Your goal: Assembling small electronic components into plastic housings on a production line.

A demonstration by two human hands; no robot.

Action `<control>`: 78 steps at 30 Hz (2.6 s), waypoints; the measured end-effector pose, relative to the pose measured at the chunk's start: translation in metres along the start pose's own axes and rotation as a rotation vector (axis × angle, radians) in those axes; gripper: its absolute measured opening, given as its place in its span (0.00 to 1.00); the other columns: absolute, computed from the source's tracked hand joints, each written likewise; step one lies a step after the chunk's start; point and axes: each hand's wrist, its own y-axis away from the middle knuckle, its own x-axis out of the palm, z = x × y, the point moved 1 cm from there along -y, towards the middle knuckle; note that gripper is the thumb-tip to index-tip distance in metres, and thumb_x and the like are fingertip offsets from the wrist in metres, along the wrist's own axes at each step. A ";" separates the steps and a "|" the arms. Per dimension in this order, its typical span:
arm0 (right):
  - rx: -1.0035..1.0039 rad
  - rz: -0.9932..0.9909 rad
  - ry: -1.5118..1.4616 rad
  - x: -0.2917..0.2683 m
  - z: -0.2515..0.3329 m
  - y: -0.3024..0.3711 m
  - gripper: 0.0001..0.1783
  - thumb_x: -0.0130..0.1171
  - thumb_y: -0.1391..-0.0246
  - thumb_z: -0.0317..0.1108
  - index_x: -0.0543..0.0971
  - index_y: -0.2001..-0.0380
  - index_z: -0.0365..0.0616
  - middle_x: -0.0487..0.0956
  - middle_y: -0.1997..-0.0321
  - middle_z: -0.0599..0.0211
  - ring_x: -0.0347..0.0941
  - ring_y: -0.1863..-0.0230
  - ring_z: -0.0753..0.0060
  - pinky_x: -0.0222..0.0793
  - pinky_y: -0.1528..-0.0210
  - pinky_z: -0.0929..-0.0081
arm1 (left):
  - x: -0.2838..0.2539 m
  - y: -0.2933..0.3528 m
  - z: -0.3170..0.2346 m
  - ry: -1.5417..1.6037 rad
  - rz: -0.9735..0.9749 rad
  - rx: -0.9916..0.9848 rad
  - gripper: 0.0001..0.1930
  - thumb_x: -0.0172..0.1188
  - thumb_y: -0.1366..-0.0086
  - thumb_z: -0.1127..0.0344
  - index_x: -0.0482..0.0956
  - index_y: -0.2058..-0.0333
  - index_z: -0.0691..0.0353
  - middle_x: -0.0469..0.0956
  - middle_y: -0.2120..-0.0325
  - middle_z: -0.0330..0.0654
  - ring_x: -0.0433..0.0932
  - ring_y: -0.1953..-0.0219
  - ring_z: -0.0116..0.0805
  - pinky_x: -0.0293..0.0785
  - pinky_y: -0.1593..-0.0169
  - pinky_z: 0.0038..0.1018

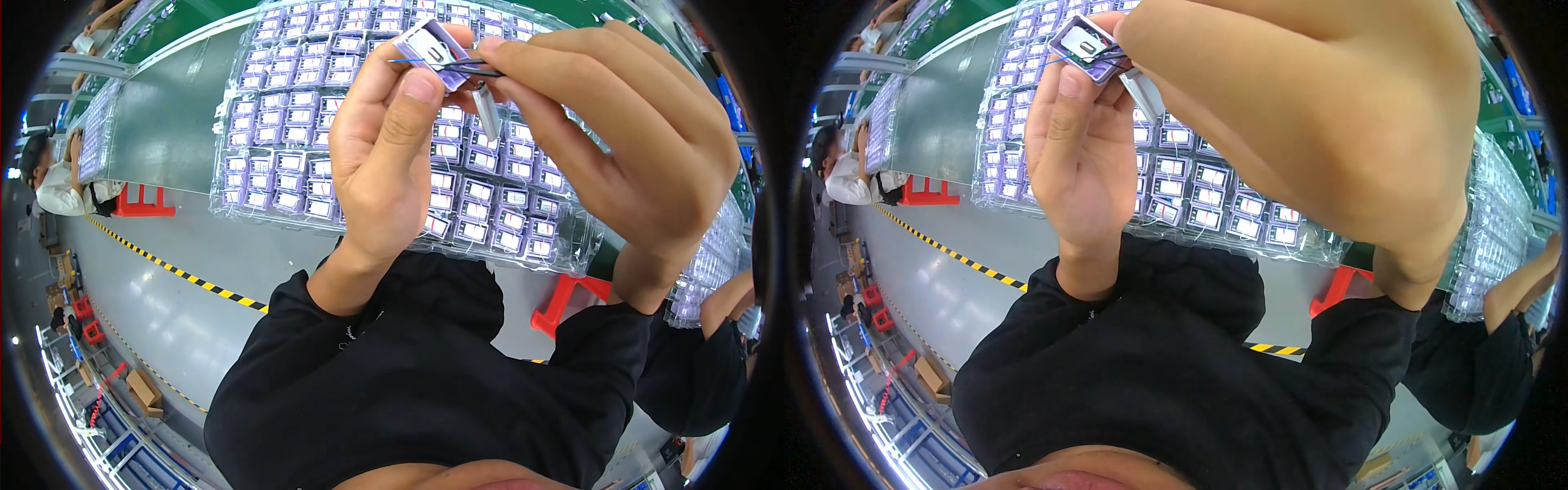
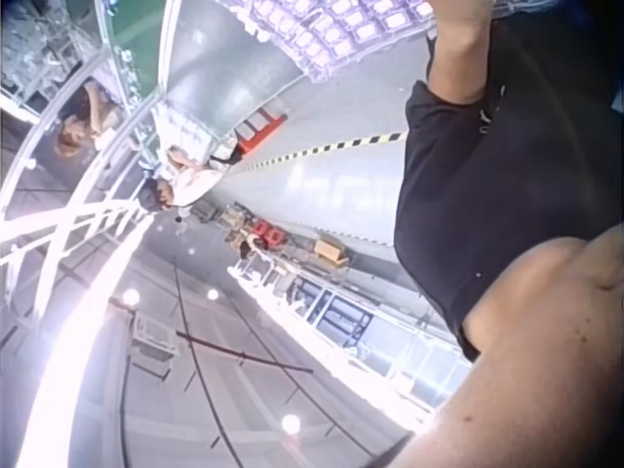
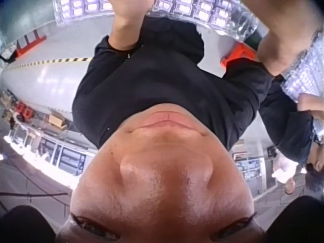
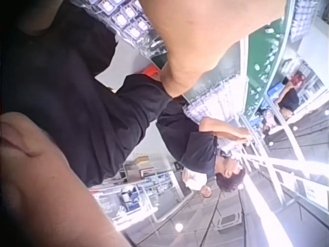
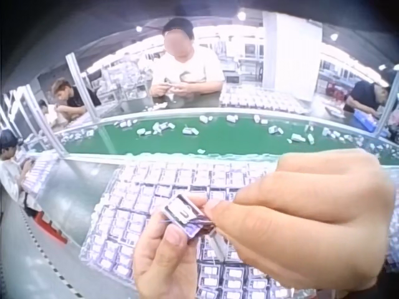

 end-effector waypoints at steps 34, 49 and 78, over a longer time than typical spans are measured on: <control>0.064 -0.116 0.359 0.009 0.031 0.021 0.12 0.54 0.43 0.28 0.77 0.60 0.30 0.78 0.59 0.55 0.75 0.59 0.66 0.69 0.54 0.74 | 0.007 0.001 0.002 0.037 -0.063 0.016 0.10 0.47 0.27 0.63 0.70 0.65 0.64 0.78 0.59 0.47 0.75 0.53 0.34 0.64 0.43 0.32; 0.058 -0.176 0.520 0.002 0.059 0.024 0.12 0.54 0.42 0.29 0.77 0.60 0.30 0.79 0.58 0.54 0.75 0.58 0.65 0.70 0.54 0.73 | 0.004 0.002 0.001 -0.008 -0.011 0.058 0.20 0.47 0.28 0.65 0.67 0.45 0.77 0.74 0.48 0.52 0.73 0.44 0.39 0.64 0.40 0.32; 0.092 -0.246 0.840 0.011 0.110 0.020 0.13 0.53 0.40 0.31 0.77 0.59 0.31 0.79 0.57 0.53 0.75 0.55 0.63 0.71 0.52 0.70 | 0.004 0.005 0.002 0.102 -0.087 0.049 0.17 0.55 0.31 0.72 0.68 0.47 0.75 0.81 0.58 0.48 0.77 0.55 0.26 0.70 0.48 0.22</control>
